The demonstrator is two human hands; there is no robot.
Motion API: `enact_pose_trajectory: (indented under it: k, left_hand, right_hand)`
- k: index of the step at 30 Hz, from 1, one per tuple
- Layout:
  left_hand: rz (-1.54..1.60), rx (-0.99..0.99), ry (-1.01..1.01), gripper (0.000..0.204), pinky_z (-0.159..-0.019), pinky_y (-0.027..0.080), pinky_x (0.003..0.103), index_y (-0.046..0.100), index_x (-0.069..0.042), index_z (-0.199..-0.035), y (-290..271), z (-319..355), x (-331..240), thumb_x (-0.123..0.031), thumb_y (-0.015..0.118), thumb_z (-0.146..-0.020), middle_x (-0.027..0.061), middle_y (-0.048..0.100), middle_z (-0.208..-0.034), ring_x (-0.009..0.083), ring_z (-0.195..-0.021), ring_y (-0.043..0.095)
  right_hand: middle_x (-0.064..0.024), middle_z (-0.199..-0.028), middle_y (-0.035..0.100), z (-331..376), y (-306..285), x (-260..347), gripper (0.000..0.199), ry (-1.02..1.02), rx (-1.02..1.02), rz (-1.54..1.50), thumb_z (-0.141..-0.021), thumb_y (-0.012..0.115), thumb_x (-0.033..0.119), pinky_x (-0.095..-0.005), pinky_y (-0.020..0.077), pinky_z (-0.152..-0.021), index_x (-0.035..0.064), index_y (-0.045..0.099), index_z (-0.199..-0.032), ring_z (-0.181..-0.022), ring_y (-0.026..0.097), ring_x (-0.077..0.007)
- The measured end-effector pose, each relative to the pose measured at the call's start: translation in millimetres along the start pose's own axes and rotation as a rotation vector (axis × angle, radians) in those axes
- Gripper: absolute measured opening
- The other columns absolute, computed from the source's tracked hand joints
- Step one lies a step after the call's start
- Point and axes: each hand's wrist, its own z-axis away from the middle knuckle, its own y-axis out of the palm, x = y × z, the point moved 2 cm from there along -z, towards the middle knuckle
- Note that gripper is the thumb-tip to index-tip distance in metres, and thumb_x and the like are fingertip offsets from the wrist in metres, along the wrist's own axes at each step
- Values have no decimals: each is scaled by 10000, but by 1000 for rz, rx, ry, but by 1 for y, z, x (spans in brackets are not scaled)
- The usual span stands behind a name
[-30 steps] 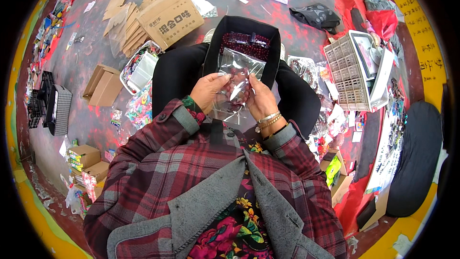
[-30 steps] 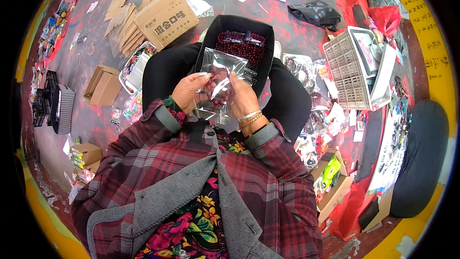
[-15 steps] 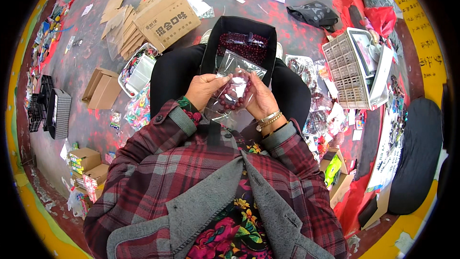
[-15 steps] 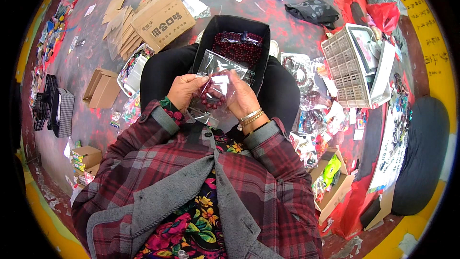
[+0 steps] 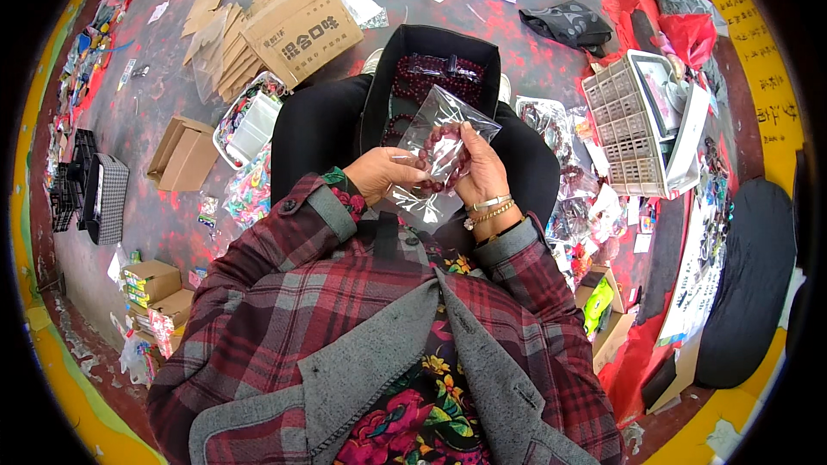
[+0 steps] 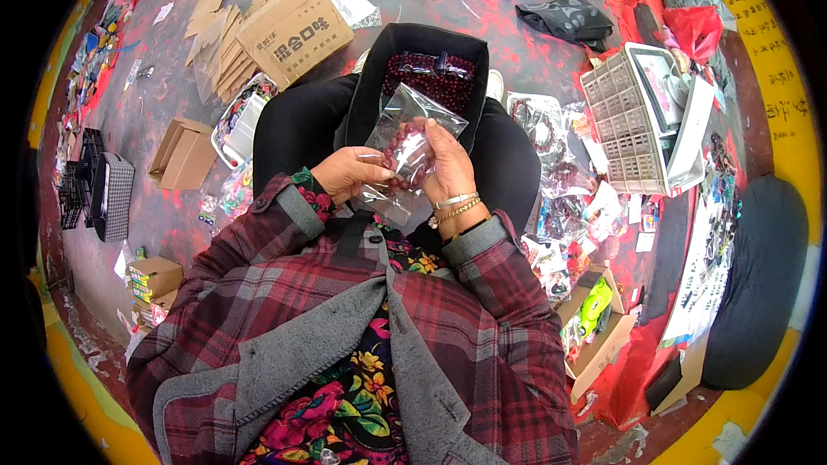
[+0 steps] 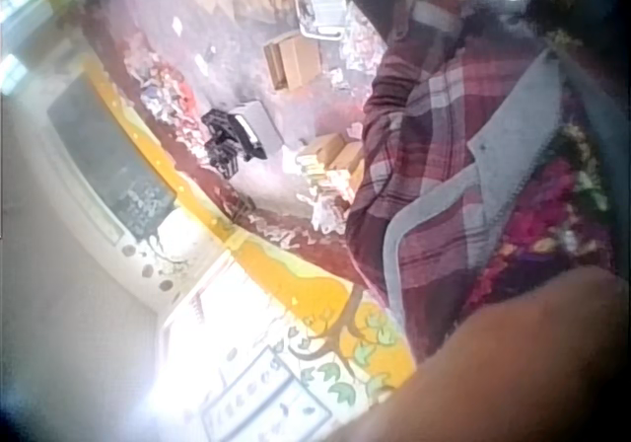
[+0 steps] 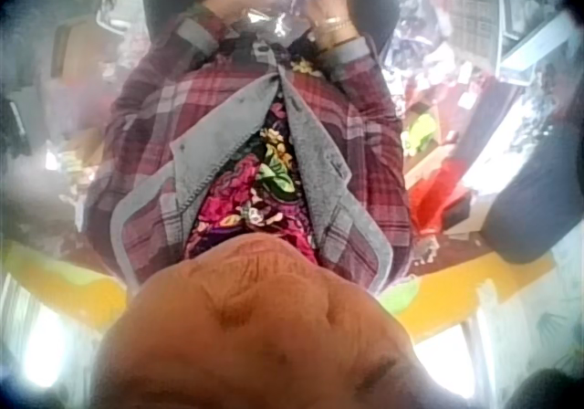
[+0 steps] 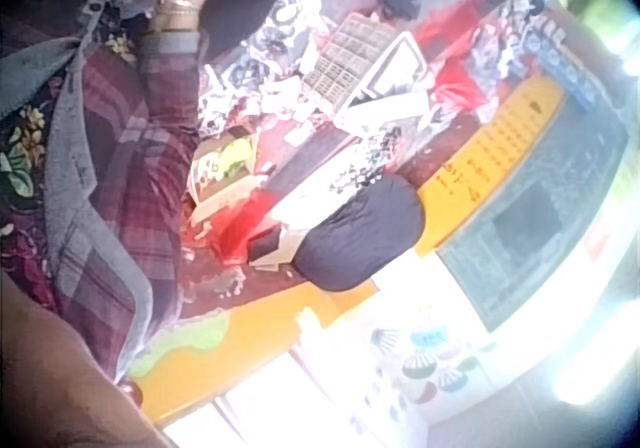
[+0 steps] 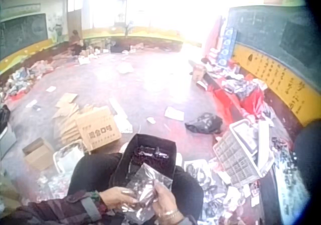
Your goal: The person sits on the floor and wipes red beaded bracelets with a cloth. They then place the bracelets into small clear plastic bags and seal them. The person repeats this process for multiple bracelets, placing the finished packages into a black tray.
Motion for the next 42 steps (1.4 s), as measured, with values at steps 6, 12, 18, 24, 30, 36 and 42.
enact_pose_trajectory:
  k: [6,12,18,24,30,36,42]
  left_hand:
    - [-40,5,-141,267,-731,535,269,555,12,-1023,9,1,6,24,614,-763,104,627,-946,191,-856,631]
    - [-122,-29,-100,264,-704,522,267,575,-1,-993,3,-1,12,43,628,-738,88,631,-920,152,-777,625]
    - [-24,1,62,265,-780,488,294,579,22,-980,16,8,-3,63,620,-721,101,630,-915,163,-811,616]
    - [45,-44,152,280,-811,473,295,579,26,-993,12,5,-3,64,616,-719,108,632,-927,183,-838,617]
    - [10,-74,204,299,-815,477,298,551,16,-1043,12,4,0,30,614,-751,118,610,-1000,189,-884,609]
    - [192,-6,137,354,-884,479,379,460,15,-1158,6,6,-5,-123,564,-848,142,547,-1135,223,-1030,559]
    - [467,133,105,353,-913,446,383,428,24,-1183,2,0,-12,-193,479,-910,171,504,-1205,259,-1122,504]
  right_hand:
    - [-96,-842,629,0,-2,-3,226,-43,-93,13,-884,550,226,-312,536,-684,5,564,-925,-766,627,-207]
    - [-88,-886,616,4,3,2,242,-44,-52,142,-884,550,223,-318,530,-702,6,559,-991,-782,615,-197]
    - [-162,-1022,589,8,16,11,290,53,72,161,-907,492,207,-360,521,-765,-8,480,-1100,-880,612,-247]
    - [-150,-966,629,12,13,7,250,65,29,322,-894,502,123,-276,508,-737,-26,523,-1093,-839,625,-191]
    - [-109,-943,637,13,16,3,234,-49,-95,426,-881,522,111,-264,497,-729,-33,545,-1064,-818,616,-152]
    - [-102,-867,647,16,22,22,187,-69,16,504,-889,497,91,-241,492,-664,-43,575,-993,-737,609,-125]
    - [-92,-856,642,14,15,23,224,7,61,634,-903,511,166,-208,485,-598,-31,580,-983,-672,601,-118]
